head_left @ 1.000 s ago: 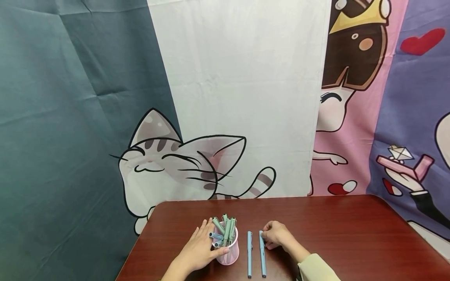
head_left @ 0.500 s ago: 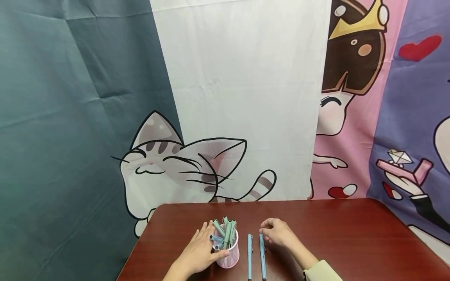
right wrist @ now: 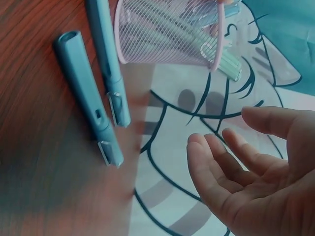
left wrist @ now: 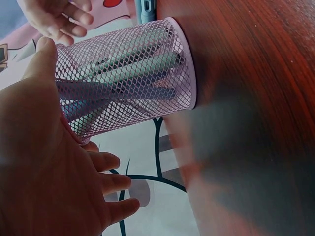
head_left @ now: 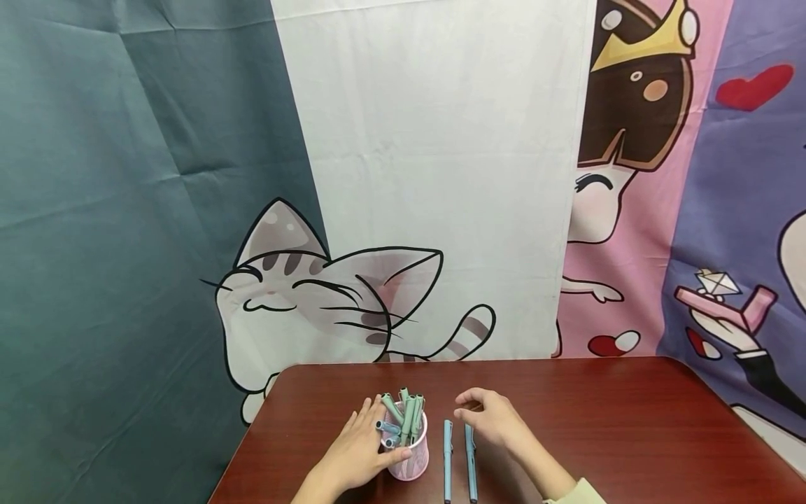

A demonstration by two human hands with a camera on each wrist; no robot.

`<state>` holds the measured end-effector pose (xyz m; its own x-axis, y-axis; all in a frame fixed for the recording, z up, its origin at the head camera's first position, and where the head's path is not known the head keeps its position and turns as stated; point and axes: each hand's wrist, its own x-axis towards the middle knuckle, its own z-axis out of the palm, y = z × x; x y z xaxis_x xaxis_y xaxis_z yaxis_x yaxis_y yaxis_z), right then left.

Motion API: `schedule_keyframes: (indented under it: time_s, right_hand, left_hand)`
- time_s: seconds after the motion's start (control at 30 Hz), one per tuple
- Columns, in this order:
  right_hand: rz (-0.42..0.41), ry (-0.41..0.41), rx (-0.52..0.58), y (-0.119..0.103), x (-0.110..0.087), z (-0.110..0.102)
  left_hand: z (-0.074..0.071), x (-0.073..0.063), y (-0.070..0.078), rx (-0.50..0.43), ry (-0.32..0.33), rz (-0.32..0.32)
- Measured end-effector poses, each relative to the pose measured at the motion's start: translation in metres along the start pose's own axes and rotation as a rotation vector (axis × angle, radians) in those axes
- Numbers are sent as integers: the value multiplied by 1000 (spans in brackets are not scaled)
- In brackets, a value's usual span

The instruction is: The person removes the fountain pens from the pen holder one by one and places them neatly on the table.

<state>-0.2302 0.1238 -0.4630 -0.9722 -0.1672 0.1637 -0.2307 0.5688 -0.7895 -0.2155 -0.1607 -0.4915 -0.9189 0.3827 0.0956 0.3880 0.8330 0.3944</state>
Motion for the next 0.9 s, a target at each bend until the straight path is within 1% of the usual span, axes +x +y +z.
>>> schedule_keyframes:
  time_s: [0.3,0.4,0.53,0.77,0.9]
  right_hand:
    - [-56,-5,20,-14,-7,4]
    - [-75,-5,43,-19,-9,6]
    - [-102,-13,71,-26,-12,10]
    - [-158,4,64,-34,-15,16]
    - [-178,2,66,-40,-17,20]
  left_hand:
    - [-1,0,0,-22,-3,0]
    - [0,0,-1,-24,-4,-4]
    - [0,0,-1,-19,-4,-1]
    - [1,0,0,3,10,13]
    - [0,0,0,13,5,12]
